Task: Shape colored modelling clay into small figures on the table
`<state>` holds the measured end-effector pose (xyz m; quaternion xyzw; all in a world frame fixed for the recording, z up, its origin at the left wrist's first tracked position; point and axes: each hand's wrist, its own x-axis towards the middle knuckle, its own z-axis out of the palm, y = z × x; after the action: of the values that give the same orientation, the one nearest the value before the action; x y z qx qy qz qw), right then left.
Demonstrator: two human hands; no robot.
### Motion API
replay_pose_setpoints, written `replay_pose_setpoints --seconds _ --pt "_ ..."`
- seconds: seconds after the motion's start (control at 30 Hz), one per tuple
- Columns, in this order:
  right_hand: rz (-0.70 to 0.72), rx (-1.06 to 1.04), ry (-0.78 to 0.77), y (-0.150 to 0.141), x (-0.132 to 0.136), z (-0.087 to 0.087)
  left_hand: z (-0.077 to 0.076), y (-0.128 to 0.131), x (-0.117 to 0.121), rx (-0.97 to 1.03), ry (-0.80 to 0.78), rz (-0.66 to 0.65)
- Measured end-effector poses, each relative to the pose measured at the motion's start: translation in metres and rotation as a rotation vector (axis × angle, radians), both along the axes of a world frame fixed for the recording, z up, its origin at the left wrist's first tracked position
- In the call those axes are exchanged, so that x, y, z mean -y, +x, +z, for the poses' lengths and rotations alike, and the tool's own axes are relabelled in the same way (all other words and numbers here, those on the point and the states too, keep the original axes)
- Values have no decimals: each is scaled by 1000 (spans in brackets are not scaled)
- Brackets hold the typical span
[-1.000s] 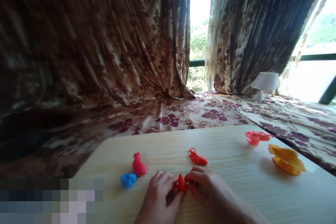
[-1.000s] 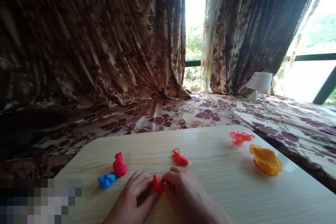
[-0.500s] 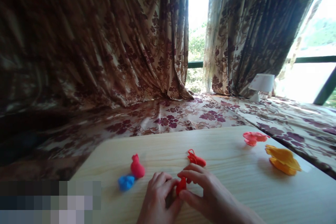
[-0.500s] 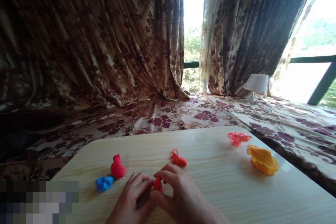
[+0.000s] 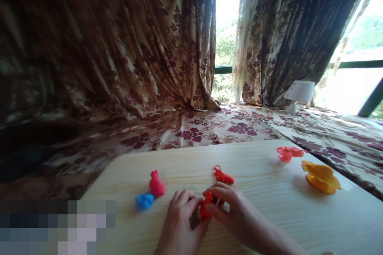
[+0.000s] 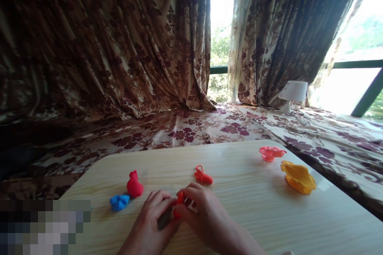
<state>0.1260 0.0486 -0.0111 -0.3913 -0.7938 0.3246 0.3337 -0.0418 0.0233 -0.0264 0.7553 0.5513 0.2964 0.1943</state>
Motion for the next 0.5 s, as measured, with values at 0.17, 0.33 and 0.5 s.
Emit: replay_pose_setpoints --seconds 0.17,0.33,0.5 --pt "2 -53 32 4 1 5 0 0 2 12 -1 -6" --pt "38 76 87 2 4 9 4 -2 3 43 2 -12" --pt "33 131 128 2 5 13 8 -7 1 96 -34 -40"
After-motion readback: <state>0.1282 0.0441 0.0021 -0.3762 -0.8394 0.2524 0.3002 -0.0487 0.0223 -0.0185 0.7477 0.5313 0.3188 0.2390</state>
